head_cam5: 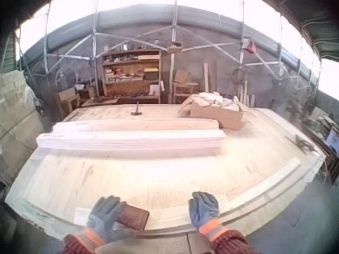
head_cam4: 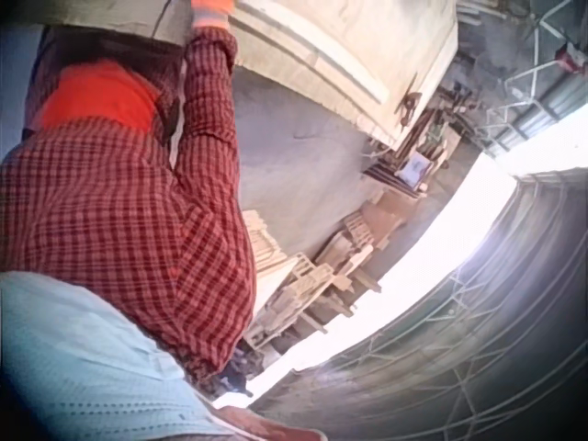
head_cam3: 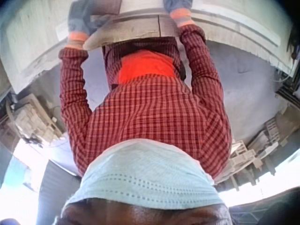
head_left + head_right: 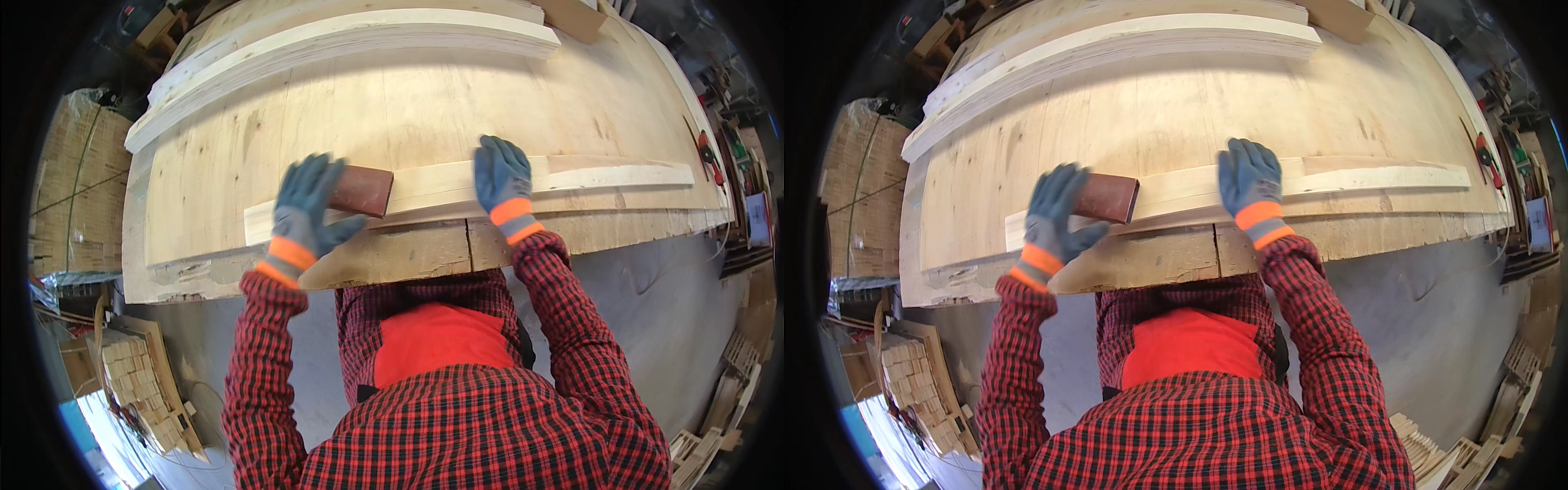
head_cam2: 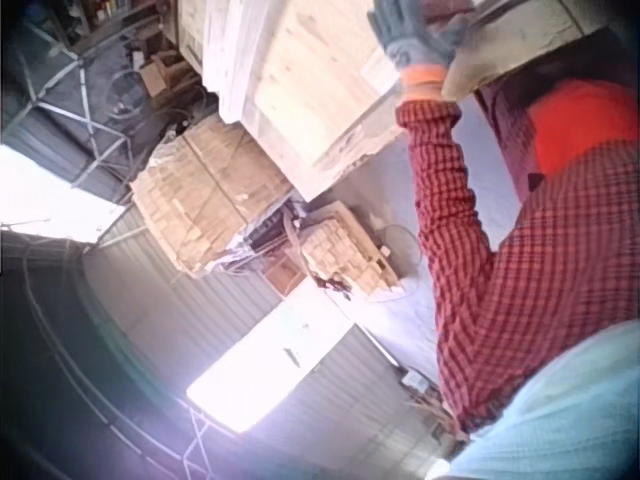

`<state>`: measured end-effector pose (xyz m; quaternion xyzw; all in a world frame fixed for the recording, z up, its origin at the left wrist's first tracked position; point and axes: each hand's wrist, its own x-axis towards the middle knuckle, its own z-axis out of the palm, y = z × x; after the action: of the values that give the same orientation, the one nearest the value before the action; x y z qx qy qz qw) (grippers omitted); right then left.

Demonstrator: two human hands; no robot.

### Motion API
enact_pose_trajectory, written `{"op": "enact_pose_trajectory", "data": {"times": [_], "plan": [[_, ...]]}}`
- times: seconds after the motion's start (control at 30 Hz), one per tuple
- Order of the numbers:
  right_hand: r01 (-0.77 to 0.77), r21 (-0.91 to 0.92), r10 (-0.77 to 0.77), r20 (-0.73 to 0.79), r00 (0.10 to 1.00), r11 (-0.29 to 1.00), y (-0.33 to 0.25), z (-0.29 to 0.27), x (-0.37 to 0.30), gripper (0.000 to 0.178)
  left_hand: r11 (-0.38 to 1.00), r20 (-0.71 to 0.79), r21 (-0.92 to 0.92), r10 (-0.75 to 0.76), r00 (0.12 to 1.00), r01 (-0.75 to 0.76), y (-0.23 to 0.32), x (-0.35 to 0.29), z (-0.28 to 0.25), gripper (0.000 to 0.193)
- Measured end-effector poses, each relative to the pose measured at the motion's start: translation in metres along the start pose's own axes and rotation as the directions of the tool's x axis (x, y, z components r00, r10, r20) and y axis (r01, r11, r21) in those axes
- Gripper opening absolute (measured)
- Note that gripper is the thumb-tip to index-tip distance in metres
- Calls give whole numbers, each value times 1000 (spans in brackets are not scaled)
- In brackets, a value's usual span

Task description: The person sands a long wooden plank on a workbench using a sanding block. They repeatedly flip the plank and continue sanding both sides and edges.

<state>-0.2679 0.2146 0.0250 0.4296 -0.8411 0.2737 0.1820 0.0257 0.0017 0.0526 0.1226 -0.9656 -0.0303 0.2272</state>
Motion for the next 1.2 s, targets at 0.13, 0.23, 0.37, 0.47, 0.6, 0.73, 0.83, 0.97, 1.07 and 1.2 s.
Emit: {"op": "enact_pose_trajectory", "data": {"times": [0.13, 0.23, 0.37, 0.47, 0.6, 0.73, 0.83, 0.97, 1.07, 1.2], "plan": [[259, -75, -254, 71, 965, 963, 30, 4, -12, 26, 965, 288, -227, -61, 956, 130, 32, 71, 24, 89], [235, 11, -234, -30, 972, 972, 23, 6, -13, 27, 974, 327, -187, -63, 943, 130, 63, 107, 48, 89], [233, 65, -230, -42, 972, 970, 21, 3, -10, 28, 979, 265, -144, -104, 959, 146, 31, 79, 41, 84], [212, 65, -209, -48, 977, 975, 25, 2, -13, 28, 968, 155, 27, -251, 956, 250, -57, 12, 4, 77], [178, 60, -176, -47, 983, 982, 24, 4, -18, 28, 881, 56, 64, -471, 880, 468, -127, -50, -29, 67], [165, 49, -162, -54, 985, 985, 20, 4, -15, 28, 961, 13, 94, -262, 965, 259, -56, -11, -3, 61], [203, 45, -201, -37, 979, 978, 19, 0, -12, 28, 984, 160, -61, -156, 975, 168, 53, 45, 41, 81], [237, 63, -237, -15, 971, 969, 20, -3, -11, 29, 982, 203, -187, 44, 978, -5, 107, 75, 67, 97], [227, 82, -227, -18, 974, 970, 22, -1, -12, 29, 993, 89, -87, -75, 993, 83, 53, 28, 37, 95], [202, 63, -200, -40, 979, 977, 23, 2, -14, 28, 951, 100, 63, -306, 947, 301, -54, -52, -33, 76]]}}
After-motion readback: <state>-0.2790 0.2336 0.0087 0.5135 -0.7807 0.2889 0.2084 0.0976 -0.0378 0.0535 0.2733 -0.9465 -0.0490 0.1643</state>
